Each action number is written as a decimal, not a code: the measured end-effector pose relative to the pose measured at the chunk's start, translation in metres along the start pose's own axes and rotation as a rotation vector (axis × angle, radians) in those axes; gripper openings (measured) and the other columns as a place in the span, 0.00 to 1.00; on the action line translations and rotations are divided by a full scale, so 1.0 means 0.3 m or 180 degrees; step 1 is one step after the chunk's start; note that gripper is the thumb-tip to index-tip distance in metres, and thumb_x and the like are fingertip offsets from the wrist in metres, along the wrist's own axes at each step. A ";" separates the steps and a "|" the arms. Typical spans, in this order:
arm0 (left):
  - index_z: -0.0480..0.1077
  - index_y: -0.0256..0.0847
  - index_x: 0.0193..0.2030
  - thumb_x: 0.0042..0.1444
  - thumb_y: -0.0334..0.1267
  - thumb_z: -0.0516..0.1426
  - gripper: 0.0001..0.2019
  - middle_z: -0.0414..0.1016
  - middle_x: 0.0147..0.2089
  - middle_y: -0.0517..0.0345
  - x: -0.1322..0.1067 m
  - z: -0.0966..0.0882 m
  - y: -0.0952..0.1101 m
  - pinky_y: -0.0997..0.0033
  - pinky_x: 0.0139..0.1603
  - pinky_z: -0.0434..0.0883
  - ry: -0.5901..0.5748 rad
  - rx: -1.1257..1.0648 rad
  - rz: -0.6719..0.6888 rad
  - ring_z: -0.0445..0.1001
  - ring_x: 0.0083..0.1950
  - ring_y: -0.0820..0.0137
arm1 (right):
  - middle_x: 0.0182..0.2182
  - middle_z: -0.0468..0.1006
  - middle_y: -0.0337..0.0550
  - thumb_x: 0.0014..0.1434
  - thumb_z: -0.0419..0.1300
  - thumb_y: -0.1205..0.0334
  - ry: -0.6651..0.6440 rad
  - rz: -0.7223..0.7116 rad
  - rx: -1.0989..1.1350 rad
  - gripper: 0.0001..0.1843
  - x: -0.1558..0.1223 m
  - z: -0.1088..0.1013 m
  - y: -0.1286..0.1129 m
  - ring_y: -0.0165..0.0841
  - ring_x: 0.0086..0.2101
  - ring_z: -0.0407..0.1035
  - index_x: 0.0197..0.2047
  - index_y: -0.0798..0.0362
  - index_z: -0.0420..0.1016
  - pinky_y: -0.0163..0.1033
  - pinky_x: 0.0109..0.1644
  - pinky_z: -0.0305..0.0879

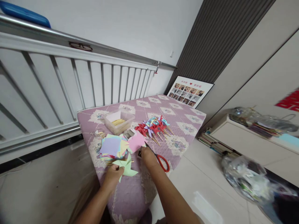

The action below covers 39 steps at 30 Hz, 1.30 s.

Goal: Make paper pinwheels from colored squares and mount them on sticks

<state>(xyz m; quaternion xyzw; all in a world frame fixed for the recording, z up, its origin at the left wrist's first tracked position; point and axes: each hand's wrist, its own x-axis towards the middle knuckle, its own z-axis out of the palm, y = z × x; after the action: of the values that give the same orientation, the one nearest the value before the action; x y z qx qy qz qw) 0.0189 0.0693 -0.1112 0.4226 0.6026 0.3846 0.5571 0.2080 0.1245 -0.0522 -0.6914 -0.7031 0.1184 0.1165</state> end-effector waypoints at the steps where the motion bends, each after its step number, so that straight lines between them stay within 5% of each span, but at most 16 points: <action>1: 0.68 0.41 0.22 0.47 0.37 0.55 0.06 0.66 0.18 0.65 0.000 0.000 0.001 0.75 0.22 0.56 0.0002 -0.0005 0.0008 0.61 0.21 0.74 | 0.49 0.74 0.46 0.64 0.58 0.57 0.0041 0.0041 0.0072 0.15 -0.011 -0.012 -0.004 0.36 0.43 0.72 0.52 0.53 0.70 0.47 0.46 0.72; 8: 0.65 0.42 0.19 0.46 0.37 0.55 0.07 0.62 0.16 0.66 -0.015 -0.007 0.014 0.75 0.21 0.54 -0.0011 0.0009 0.0006 0.59 0.19 0.74 | 0.23 0.77 0.39 0.58 0.54 0.68 0.0185 0.0087 0.0448 0.11 -0.170 -0.017 -0.033 0.32 0.26 0.70 0.26 0.53 0.73 0.35 0.31 0.63; 18: 0.69 0.41 0.25 0.47 0.38 0.55 0.05 0.65 0.18 0.66 -0.016 -0.009 0.008 0.76 0.21 0.54 0.0026 0.0027 0.0024 0.61 0.20 0.74 | 0.32 0.78 0.49 0.59 0.50 0.62 0.0768 0.0169 0.0933 0.12 -0.293 0.125 0.017 0.39 0.35 0.71 0.33 0.54 0.74 0.41 0.43 0.65; 39: 0.72 0.38 0.30 0.45 0.38 0.57 0.07 0.75 0.26 0.61 -0.044 -0.001 0.026 0.75 0.29 0.68 0.0004 -0.0527 0.0068 0.71 0.26 0.72 | 0.37 0.79 0.43 0.58 0.55 0.66 0.0252 -0.0043 0.1007 0.11 -0.285 0.081 0.013 0.34 0.39 0.72 0.37 0.51 0.79 0.34 0.43 0.63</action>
<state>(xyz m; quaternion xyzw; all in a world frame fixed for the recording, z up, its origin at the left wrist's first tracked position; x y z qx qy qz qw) 0.0194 0.0596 -0.0995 0.3812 0.5645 0.4393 0.5856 0.2052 0.0389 -0.0764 -0.6637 -0.6752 0.1996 0.2524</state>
